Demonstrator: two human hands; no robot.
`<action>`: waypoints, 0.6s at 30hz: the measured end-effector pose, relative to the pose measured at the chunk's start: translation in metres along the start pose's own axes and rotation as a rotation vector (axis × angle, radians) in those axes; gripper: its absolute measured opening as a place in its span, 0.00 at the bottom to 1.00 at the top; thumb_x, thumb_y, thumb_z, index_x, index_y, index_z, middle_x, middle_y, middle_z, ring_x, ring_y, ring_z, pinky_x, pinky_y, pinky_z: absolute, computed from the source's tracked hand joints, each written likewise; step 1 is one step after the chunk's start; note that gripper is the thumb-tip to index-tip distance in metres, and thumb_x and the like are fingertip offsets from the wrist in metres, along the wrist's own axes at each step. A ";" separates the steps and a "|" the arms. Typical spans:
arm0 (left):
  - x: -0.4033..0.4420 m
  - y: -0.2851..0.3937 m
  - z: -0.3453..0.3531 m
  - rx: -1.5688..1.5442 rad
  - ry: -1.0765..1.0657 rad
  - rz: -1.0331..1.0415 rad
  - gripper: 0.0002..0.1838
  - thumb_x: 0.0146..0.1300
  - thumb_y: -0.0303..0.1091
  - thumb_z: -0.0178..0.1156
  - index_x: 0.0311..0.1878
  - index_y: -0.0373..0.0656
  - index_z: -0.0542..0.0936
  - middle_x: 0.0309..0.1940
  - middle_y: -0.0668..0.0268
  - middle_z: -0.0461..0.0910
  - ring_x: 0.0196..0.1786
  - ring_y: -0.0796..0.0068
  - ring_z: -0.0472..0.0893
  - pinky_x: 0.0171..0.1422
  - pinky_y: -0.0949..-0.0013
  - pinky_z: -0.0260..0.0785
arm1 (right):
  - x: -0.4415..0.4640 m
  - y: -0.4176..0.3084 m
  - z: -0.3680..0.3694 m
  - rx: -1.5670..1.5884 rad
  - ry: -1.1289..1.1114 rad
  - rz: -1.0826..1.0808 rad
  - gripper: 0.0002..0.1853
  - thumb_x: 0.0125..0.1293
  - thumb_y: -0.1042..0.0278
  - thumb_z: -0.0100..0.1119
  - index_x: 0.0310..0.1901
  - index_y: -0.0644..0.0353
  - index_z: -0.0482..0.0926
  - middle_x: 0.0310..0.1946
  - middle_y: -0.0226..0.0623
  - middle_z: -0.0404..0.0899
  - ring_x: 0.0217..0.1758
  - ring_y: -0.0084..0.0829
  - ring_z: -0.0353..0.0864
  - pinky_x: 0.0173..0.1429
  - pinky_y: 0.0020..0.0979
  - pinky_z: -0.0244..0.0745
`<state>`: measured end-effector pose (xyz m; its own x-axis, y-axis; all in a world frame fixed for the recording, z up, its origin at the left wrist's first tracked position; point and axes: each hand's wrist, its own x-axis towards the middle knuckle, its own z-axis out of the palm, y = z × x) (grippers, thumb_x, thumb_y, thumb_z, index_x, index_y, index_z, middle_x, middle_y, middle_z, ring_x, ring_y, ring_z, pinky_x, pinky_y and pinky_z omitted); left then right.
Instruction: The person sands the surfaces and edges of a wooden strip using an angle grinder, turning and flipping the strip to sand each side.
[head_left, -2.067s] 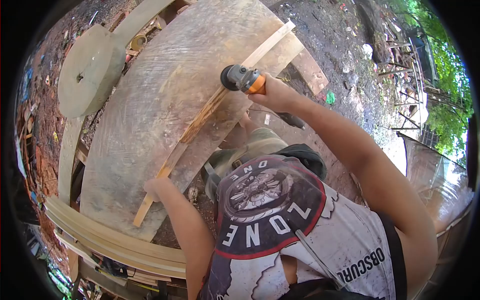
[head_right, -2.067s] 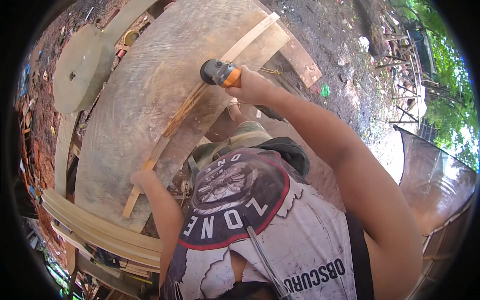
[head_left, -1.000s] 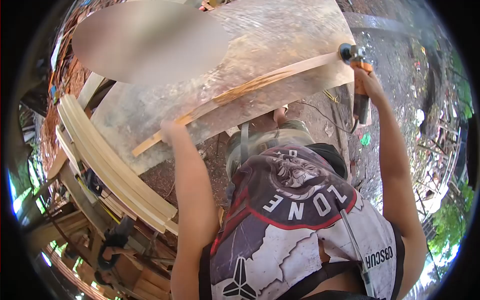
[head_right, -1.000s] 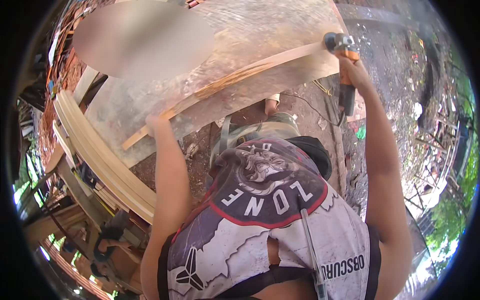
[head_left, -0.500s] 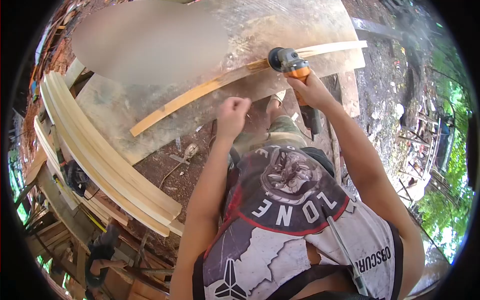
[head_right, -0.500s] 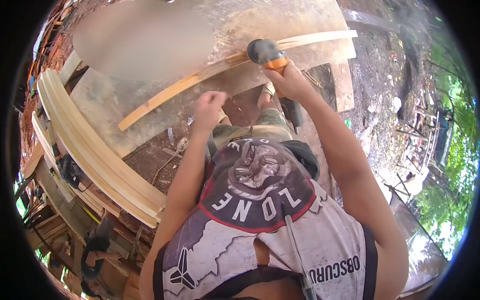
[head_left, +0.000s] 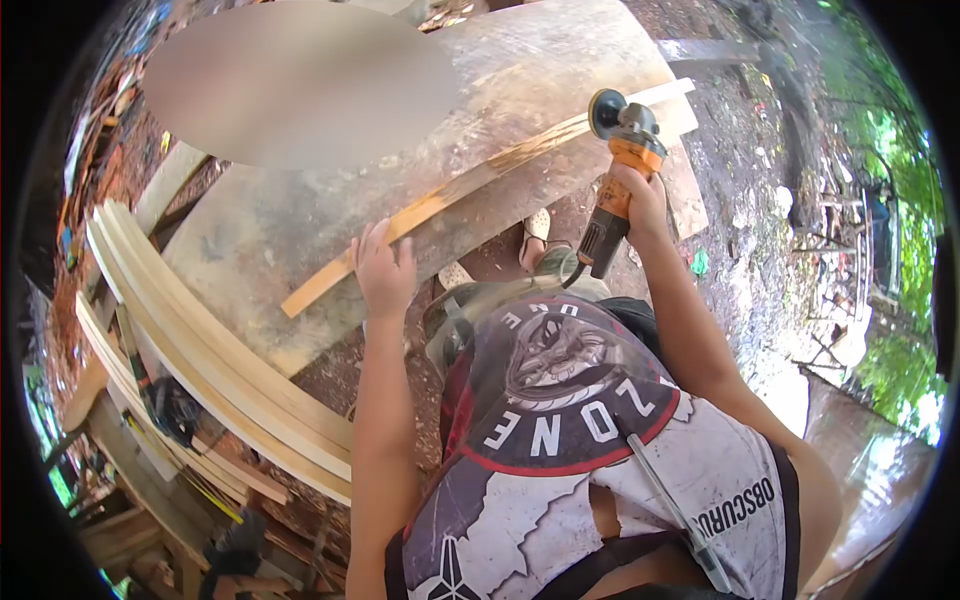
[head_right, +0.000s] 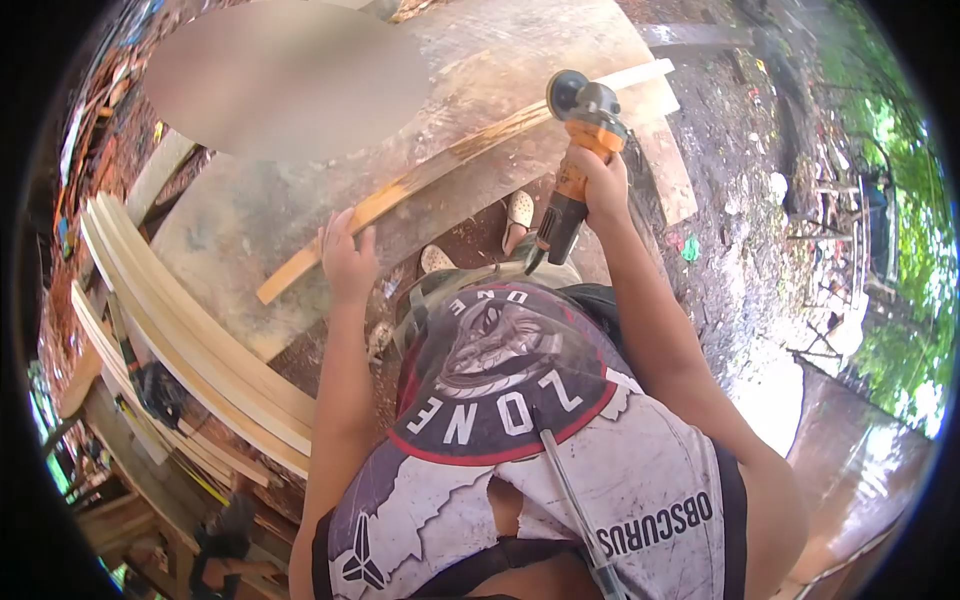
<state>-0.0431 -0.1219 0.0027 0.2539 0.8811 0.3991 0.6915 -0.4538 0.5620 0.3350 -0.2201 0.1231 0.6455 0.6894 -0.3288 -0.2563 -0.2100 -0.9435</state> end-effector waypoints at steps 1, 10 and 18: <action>0.001 -0.009 0.007 -0.028 -0.019 -0.041 0.13 0.66 0.33 0.67 0.51 0.40 0.84 0.53 0.57 0.85 0.56 0.50 0.83 0.67 0.48 0.70 | -0.005 -0.006 -0.008 0.141 -0.022 0.063 0.17 0.64 0.69 0.66 0.53 0.64 0.77 0.38 0.38 0.82 0.39 0.31 0.84 0.44 0.35 0.82; 0.062 -0.015 0.012 0.245 -0.312 0.146 0.26 0.58 0.44 0.74 0.56 0.42 0.84 0.48 0.49 0.85 0.53 0.44 0.82 0.61 0.50 0.73 | 0.011 -0.019 -0.068 0.384 0.030 0.100 0.17 0.67 0.62 0.60 0.53 0.62 0.76 0.38 0.42 0.83 0.39 0.37 0.85 0.46 0.42 0.83; 0.110 -0.060 0.024 0.059 -0.788 -0.249 0.38 0.57 0.52 0.73 0.69 0.46 0.79 0.64 0.47 0.79 0.68 0.44 0.75 0.75 0.49 0.65 | 0.060 -0.045 -0.104 0.399 -0.041 0.080 0.19 0.70 0.59 0.60 0.57 0.60 0.75 0.39 0.43 0.82 0.41 0.39 0.85 0.49 0.42 0.83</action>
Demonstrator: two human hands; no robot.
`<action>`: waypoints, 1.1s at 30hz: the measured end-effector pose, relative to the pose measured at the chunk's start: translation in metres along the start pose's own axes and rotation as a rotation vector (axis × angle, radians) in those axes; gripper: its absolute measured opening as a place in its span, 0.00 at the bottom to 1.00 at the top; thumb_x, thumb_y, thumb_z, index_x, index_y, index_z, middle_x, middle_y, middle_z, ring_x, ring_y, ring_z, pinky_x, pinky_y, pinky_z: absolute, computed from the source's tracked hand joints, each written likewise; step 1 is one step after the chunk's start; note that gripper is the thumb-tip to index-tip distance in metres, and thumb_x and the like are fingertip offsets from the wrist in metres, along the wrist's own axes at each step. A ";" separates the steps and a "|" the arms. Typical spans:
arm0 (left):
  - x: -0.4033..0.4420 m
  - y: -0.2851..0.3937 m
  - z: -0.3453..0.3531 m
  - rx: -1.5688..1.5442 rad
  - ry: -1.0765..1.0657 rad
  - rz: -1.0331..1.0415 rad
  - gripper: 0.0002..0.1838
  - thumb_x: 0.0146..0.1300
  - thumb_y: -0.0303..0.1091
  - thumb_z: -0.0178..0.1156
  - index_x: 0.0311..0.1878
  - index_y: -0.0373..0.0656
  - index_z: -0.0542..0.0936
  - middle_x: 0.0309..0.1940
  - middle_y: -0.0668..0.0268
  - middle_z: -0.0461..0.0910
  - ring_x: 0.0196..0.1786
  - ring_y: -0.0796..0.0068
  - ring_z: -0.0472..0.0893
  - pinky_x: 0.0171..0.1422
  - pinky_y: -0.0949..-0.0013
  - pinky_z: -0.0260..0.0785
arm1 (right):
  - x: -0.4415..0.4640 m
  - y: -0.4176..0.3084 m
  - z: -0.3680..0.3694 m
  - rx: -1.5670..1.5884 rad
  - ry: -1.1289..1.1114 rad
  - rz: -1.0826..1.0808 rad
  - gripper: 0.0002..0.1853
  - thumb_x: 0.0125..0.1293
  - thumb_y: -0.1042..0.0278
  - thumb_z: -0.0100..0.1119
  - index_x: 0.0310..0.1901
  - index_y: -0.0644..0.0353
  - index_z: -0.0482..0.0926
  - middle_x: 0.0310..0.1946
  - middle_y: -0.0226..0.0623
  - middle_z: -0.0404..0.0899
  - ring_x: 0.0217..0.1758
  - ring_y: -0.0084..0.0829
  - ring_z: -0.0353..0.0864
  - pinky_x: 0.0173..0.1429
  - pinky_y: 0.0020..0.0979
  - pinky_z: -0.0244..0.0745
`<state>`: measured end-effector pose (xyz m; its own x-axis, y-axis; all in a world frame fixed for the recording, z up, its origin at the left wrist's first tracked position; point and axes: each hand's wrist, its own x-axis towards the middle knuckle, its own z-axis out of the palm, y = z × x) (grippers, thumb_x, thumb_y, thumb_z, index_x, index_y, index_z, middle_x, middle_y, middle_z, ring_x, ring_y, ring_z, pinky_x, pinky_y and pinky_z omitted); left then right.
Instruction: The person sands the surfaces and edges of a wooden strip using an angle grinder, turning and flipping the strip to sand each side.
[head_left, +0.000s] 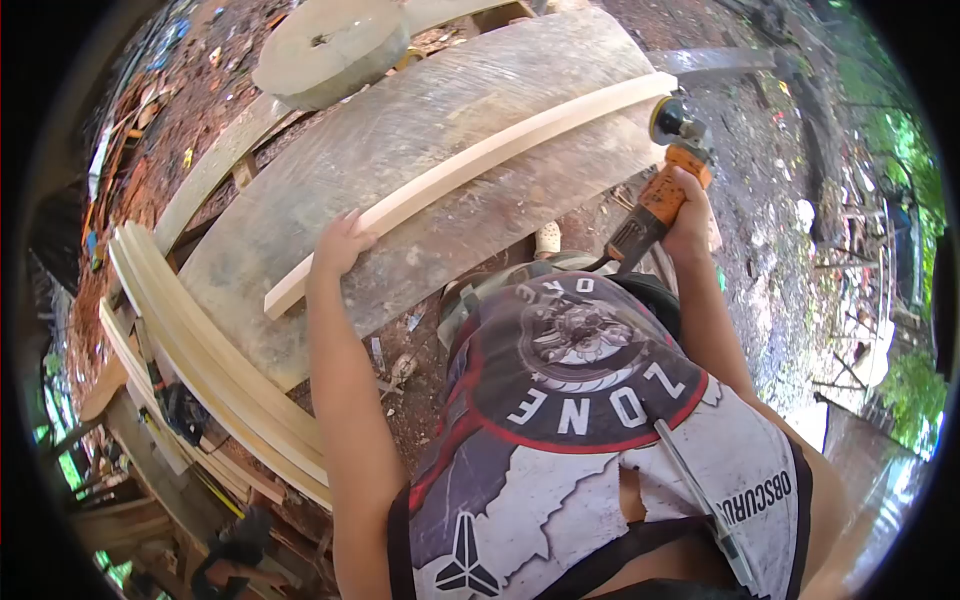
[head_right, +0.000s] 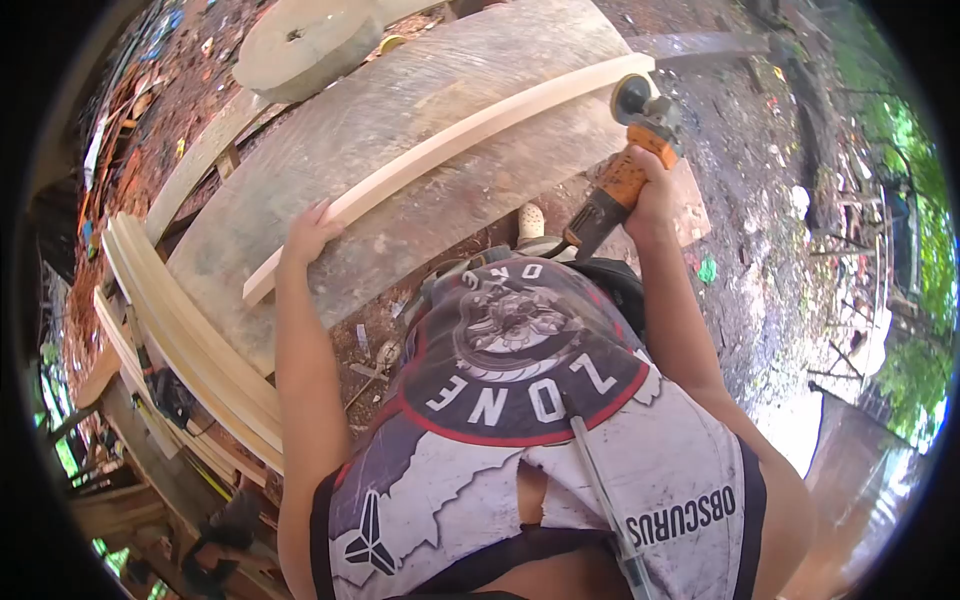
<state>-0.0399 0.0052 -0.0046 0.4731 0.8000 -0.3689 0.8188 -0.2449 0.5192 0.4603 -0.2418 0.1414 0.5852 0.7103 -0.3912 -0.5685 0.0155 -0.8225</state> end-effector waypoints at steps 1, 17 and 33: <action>0.003 -0.010 0.008 0.100 0.137 0.056 0.39 0.57 0.52 0.72 0.72 0.46 0.77 0.67 0.46 0.78 0.70 0.45 0.74 0.77 0.50 0.64 | 0.008 -0.003 -0.003 0.002 -0.016 0.014 0.19 0.70 0.59 0.60 0.57 0.60 0.75 0.39 0.43 0.82 0.41 0.39 0.85 0.49 0.42 0.83; 0.012 0.052 0.069 0.275 0.647 -0.206 0.23 0.68 0.41 0.60 0.62 0.40 0.84 0.72 0.56 0.76 0.75 0.46 0.70 0.81 0.45 0.59 | 0.091 -0.011 0.042 -0.318 -0.350 0.205 0.20 0.74 0.54 0.56 0.56 0.64 0.73 0.39 0.41 0.82 0.39 0.35 0.85 0.45 0.38 0.83; -0.121 -0.066 -0.004 0.074 0.672 -0.634 0.21 0.60 0.32 0.57 0.53 0.29 0.83 0.85 0.59 0.53 0.86 0.55 0.51 0.84 0.33 0.47 | 0.040 0.095 0.221 -0.787 -0.599 0.280 0.22 0.74 0.57 0.63 0.60 0.65 0.76 0.37 0.39 0.83 0.34 0.32 0.86 0.38 0.35 0.83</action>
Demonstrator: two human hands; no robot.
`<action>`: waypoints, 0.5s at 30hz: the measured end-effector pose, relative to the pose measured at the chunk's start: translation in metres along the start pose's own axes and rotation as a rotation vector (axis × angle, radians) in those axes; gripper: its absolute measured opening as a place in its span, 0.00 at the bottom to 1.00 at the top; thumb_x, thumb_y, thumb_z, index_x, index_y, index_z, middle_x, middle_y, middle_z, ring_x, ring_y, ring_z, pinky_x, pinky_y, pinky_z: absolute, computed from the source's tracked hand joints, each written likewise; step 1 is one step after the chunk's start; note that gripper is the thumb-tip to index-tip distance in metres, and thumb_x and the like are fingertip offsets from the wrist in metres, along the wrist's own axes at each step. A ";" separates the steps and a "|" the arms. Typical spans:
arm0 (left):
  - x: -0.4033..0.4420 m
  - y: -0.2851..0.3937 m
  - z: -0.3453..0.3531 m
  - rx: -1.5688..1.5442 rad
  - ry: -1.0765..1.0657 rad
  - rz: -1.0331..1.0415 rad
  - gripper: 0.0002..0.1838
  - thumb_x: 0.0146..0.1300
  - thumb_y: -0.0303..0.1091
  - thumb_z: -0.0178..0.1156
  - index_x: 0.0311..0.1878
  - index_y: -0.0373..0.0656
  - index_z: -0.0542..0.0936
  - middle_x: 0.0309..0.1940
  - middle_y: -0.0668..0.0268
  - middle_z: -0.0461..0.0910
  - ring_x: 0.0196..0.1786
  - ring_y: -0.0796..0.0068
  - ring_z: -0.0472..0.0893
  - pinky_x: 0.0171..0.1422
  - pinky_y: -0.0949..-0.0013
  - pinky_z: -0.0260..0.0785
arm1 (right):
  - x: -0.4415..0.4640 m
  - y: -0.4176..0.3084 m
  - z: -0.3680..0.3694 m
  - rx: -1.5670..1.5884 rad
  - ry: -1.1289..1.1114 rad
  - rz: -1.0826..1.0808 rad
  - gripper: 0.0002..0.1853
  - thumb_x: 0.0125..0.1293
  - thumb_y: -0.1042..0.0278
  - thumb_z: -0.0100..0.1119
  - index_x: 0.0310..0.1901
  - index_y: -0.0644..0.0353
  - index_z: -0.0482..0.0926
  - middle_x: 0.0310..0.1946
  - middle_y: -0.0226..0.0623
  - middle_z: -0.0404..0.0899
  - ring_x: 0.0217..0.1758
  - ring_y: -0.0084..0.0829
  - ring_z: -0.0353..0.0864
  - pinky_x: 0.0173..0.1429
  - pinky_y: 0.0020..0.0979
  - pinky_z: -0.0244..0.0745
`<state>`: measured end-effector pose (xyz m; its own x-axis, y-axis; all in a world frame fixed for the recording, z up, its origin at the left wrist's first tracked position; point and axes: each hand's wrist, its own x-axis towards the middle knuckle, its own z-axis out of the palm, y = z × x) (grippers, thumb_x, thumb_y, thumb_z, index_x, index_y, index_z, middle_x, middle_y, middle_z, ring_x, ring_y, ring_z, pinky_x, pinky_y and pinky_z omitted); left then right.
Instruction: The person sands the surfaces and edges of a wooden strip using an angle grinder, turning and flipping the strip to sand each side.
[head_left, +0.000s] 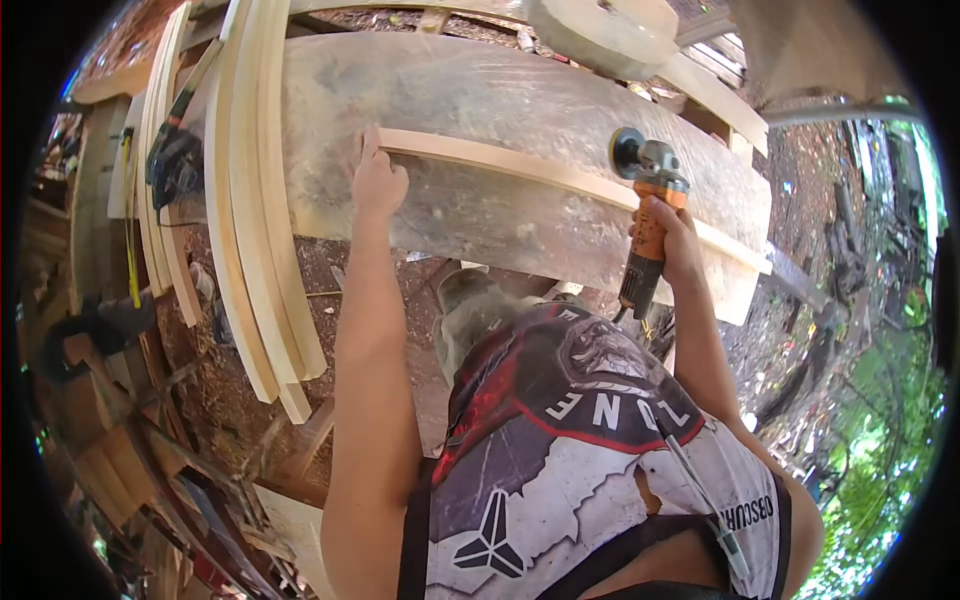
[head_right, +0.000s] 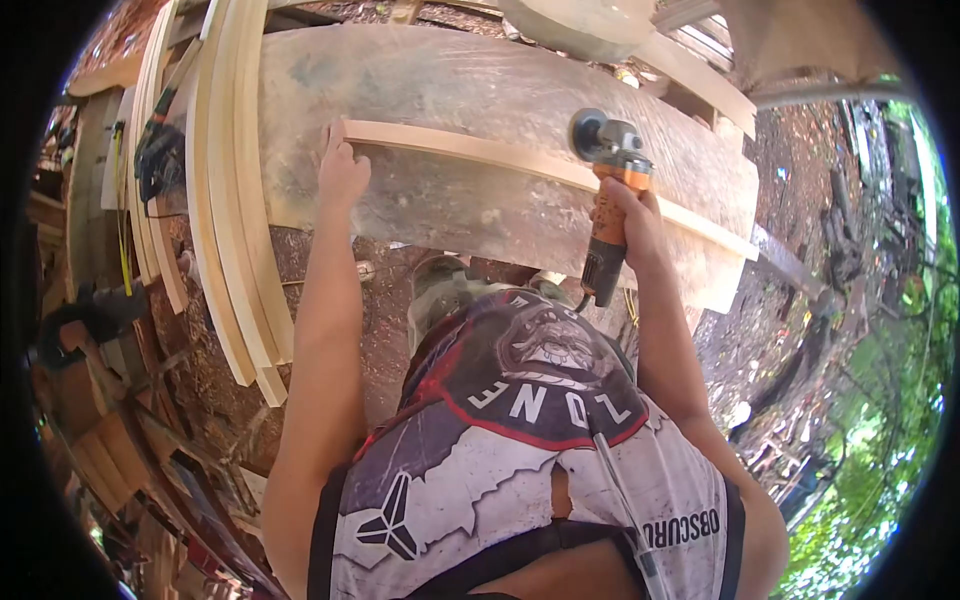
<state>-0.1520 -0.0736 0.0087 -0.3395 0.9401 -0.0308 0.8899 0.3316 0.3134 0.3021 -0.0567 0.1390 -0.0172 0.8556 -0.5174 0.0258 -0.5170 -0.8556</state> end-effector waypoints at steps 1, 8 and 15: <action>0.002 -0.003 -0.002 -0.044 0.028 0.001 0.23 0.60 0.31 0.58 0.56 0.29 0.83 0.84 0.57 0.55 0.85 0.53 0.53 0.85 0.37 0.49 | 0.004 -0.004 0.016 -0.025 -0.019 0.012 0.21 0.72 0.59 0.65 0.59 0.64 0.77 0.37 0.37 0.83 0.34 0.30 0.85 0.38 0.34 0.83; 0.011 -0.029 -0.010 -1.075 0.110 -0.222 0.32 0.58 0.19 0.57 0.70 0.35 0.78 0.69 0.57 0.79 0.72 0.63 0.78 0.72 0.65 0.70 | 0.050 -0.038 0.132 -0.302 -0.412 0.059 0.22 0.68 0.58 0.70 0.55 0.64 0.78 0.35 0.33 0.81 0.31 0.27 0.82 0.38 0.32 0.81; 0.011 -0.053 0.025 -1.567 0.072 -0.136 0.39 0.55 0.11 0.46 0.76 0.30 0.69 0.69 0.55 0.78 0.71 0.69 0.77 0.73 0.70 0.69 | 0.103 -0.074 0.269 -0.508 -0.740 0.200 0.26 0.70 0.47 0.68 0.54 0.64 0.79 0.35 0.35 0.81 0.30 0.25 0.81 0.35 0.29 0.80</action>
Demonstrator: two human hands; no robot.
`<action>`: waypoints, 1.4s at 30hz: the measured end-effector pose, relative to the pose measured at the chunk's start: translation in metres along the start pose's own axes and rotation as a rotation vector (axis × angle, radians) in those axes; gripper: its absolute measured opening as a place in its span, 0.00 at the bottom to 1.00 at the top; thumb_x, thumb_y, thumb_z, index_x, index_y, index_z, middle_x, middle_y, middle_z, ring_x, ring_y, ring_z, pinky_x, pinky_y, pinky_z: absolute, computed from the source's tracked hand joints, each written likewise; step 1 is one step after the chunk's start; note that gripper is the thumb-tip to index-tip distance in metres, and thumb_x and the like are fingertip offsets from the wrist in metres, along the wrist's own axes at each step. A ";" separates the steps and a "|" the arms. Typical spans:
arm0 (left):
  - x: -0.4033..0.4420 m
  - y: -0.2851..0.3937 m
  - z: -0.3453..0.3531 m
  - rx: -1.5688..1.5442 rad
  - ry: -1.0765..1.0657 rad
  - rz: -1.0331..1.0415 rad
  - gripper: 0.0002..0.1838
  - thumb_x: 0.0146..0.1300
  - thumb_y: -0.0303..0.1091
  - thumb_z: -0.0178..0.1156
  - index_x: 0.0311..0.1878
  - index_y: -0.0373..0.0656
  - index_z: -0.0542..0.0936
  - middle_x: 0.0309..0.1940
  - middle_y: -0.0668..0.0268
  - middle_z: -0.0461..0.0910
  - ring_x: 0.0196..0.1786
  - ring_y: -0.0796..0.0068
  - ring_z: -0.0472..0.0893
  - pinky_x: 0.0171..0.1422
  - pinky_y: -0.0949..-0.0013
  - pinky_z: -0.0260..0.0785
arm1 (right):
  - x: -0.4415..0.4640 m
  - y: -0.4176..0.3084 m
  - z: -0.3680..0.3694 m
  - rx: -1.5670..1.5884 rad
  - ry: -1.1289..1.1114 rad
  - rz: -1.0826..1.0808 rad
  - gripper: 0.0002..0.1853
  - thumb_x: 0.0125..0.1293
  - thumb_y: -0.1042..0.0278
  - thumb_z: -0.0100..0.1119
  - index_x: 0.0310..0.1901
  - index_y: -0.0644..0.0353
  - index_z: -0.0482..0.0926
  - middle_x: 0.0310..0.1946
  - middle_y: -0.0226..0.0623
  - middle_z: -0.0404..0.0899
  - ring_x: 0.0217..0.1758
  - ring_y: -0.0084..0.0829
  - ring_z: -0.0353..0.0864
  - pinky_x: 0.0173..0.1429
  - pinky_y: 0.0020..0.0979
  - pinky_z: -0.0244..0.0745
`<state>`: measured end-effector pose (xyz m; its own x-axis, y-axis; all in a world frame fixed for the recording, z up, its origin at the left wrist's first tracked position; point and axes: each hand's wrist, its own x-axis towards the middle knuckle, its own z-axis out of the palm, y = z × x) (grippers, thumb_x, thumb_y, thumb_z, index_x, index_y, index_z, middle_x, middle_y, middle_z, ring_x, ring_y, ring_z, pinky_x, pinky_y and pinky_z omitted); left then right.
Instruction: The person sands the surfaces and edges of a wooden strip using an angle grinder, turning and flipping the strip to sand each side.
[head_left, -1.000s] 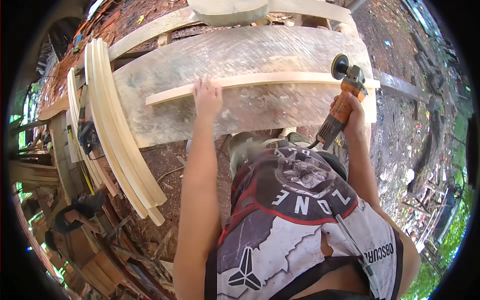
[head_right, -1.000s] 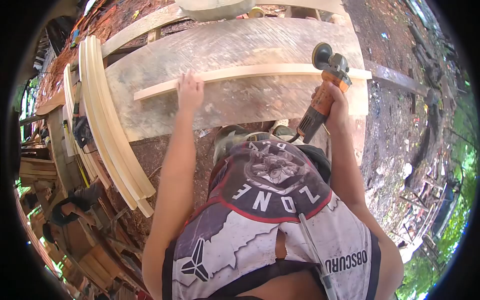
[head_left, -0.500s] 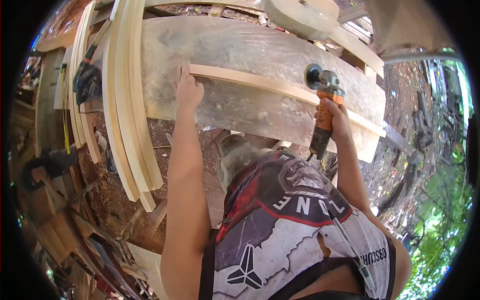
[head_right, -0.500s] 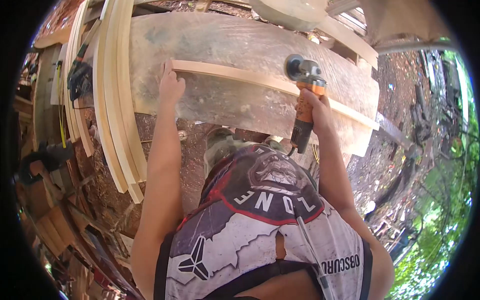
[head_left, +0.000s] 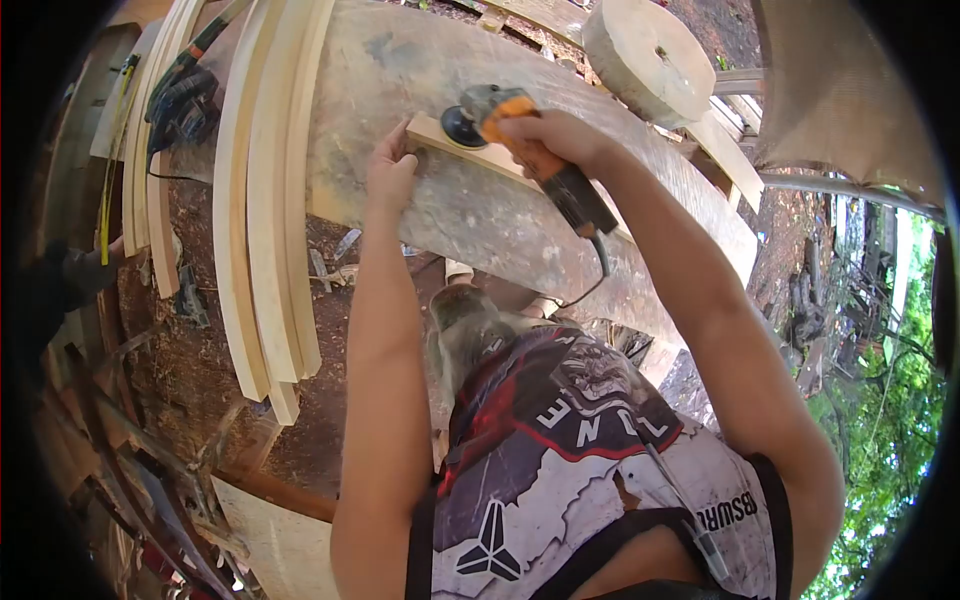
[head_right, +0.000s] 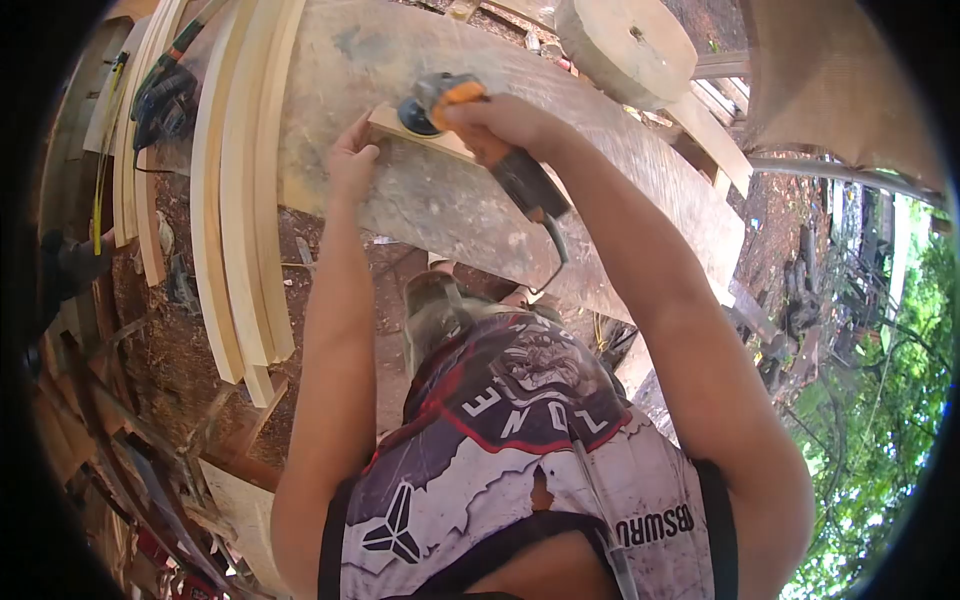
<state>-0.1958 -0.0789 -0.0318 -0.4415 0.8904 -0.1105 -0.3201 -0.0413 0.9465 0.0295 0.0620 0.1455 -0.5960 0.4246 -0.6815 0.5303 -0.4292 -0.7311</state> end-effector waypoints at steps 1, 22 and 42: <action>0.000 -0.002 -0.002 -0.102 -0.047 0.025 0.39 0.55 0.10 0.45 0.75 0.28 0.69 0.70 0.54 0.77 0.73 0.68 0.76 0.75 0.70 0.67 | 0.009 -0.014 0.009 -0.010 -0.048 0.025 0.27 0.70 0.45 0.67 0.54 0.64 0.79 0.35 0.35 0.81 0.30 0.25 0.81 0.35 0.29 0.80; -0.008 0.017 0.011 0.112 -0.020 -0.050 0.44 0.51 0.13 0.47 0.78 0.26 0.60 0.74 0.47 0.70 0.81 0.62 0.67 0.81 0.67 0.58 | -0.052 0.013 -0.059 -0.193 0.064 0.311 0.34 0.67 0.36 0.66 0.55 0.64 0.78 0.36 0.40 0.80 0.31 0.29 0.83 0.36 0.32 0.85; 0.007 -0.005 0.093 1.219 -0.068 0.448 0.43 0.51 0.36 0.70 0.72 0.29 0.71 0.77 0.45 0.66 0.78 0.49 0.66 0.85 0.54 0.53 | -0.336 0.305 -0.231 0.317 0.853 0.258 0.19 0.59 0.53 0.73 0.37 0.63 0.80 0.25 0.35 0.79 0.20 0.28 0.79 0.23 0.31 0.77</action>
<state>-0.1194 -0.0302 -0.0093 -0.2567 0.9289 0.2670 0.8222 0.0647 0.5655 0.5305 -0.0275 0.1449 0.2255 0.6718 -0.7056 0.3206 -0.7351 -0.5974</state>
